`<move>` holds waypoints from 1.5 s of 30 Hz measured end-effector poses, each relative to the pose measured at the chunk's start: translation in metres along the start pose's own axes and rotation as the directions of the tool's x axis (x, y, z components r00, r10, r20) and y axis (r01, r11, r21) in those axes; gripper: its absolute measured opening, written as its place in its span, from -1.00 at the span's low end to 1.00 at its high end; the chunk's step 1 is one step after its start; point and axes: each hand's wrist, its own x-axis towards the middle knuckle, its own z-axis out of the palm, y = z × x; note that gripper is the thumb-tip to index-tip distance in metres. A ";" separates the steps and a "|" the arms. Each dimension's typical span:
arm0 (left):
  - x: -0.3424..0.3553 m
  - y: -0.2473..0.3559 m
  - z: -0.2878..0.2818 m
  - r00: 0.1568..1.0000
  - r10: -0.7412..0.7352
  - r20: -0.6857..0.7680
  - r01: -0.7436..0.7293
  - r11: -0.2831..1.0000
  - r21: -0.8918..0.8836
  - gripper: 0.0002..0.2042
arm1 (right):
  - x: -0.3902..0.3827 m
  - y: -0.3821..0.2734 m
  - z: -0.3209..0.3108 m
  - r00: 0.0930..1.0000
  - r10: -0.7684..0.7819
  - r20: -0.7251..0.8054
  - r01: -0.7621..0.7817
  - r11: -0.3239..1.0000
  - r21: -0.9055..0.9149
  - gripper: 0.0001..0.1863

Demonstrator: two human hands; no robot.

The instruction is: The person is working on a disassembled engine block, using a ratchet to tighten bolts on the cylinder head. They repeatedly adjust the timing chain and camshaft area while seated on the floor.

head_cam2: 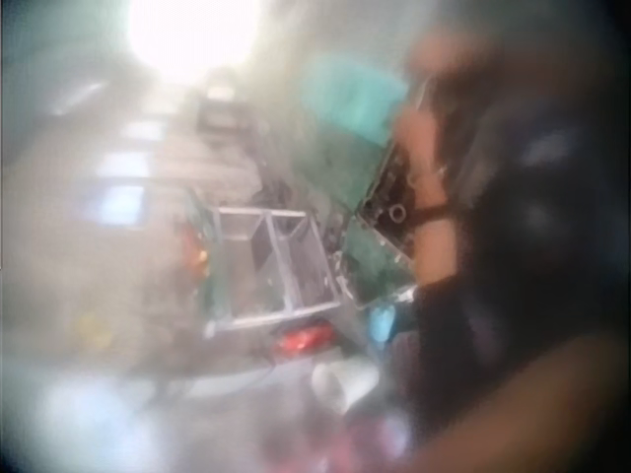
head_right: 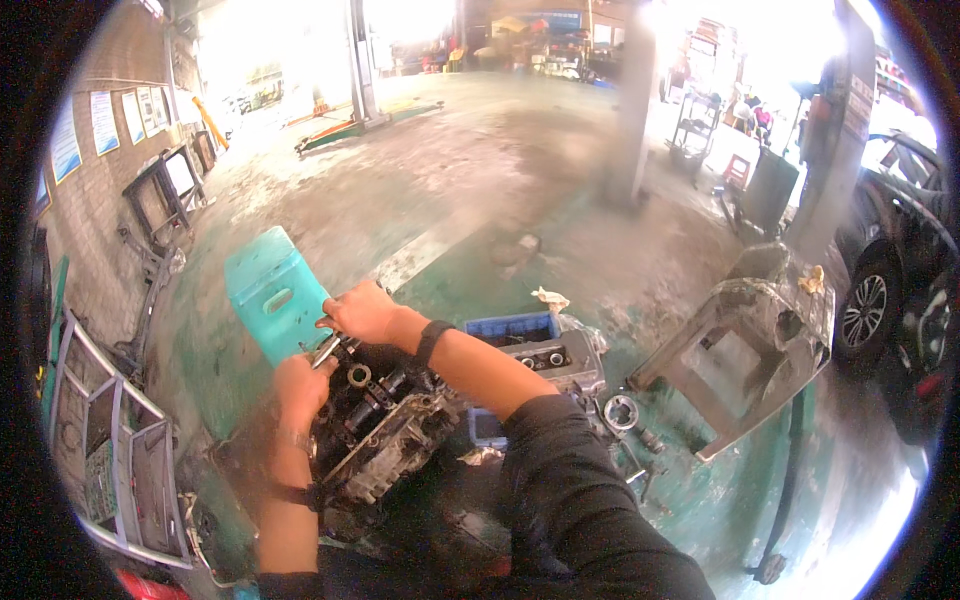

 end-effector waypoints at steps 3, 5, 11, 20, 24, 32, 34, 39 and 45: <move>0.002 0.000 0.004 0.999 -0.050 -0.022 0.050 0.998 0.027 -0.65 | 0.007 0.001 0.006 1.000 0.017 -0.014 -0.017 1.000 0.005 -0.57; 0.002 0.002 0.004 0.996 -0.074 -0.042 0.076 0.996 0.051 -0.63 | 0.010 0.002 0.008 0.999 0.041 -0.005 -0.041 0.999 -0.003 -0.59; -0.003 0.011 0.000 0.987 -0.135 -0.090 0.140 0.989 0.047 -0.63 | 0.020 -0.007 0.002 0.975 0.224 -0.004 -0.222 0.967 -0.127 -0.63; 0.000 0.008 0.005 0.980 -0.164 -0.115 0.167 0.986 0.019 -0.66 | 0.001 -0.050 -0.037 0.815 0.519 0.257 -0.544 0.838 0.034 -0.46; 0.000 0.006 0.007 0.974 -0.147 -0.175 0.153 0.988 0.020 -0.64 | 0.007 -0.062 -0.034 0.778 0.576 0.250 -0.615 0.779 0.119 -0.44; 0.002 0.002 0.014 0.966 -0.165 -0.200 0.168 0.986 -0.003 -0.70 | 0.030 -0.062 -0.016 0.759 0.606 0.238 -0.648 0.739 0.185 -0.39; 0.005 -0.006 0.017 0.973 -0.158 -0.170 0.161 0.987 0.005 -0.77 | 0.041 -0.064 -0.008 0.755 0.610 0.240 -0.652 0.735 0.185 -0.36; 0.013 -0.023 0.032 0.981 -0.142 -0.132 0.134 0.989 -0.070 -0.72 | 0.067 -0.074 0.017 0.758 0.604 0.245 -0.646 0.748 0.153 -0.31; -0.005 -0.025 0.008 0.987 -0.159 0.002 0.142 0.871 -0.469 -0.63 | 0.098 -0.082 0.026 0.856 0.401 0.326 -0.465 0.873 0.149 -0.23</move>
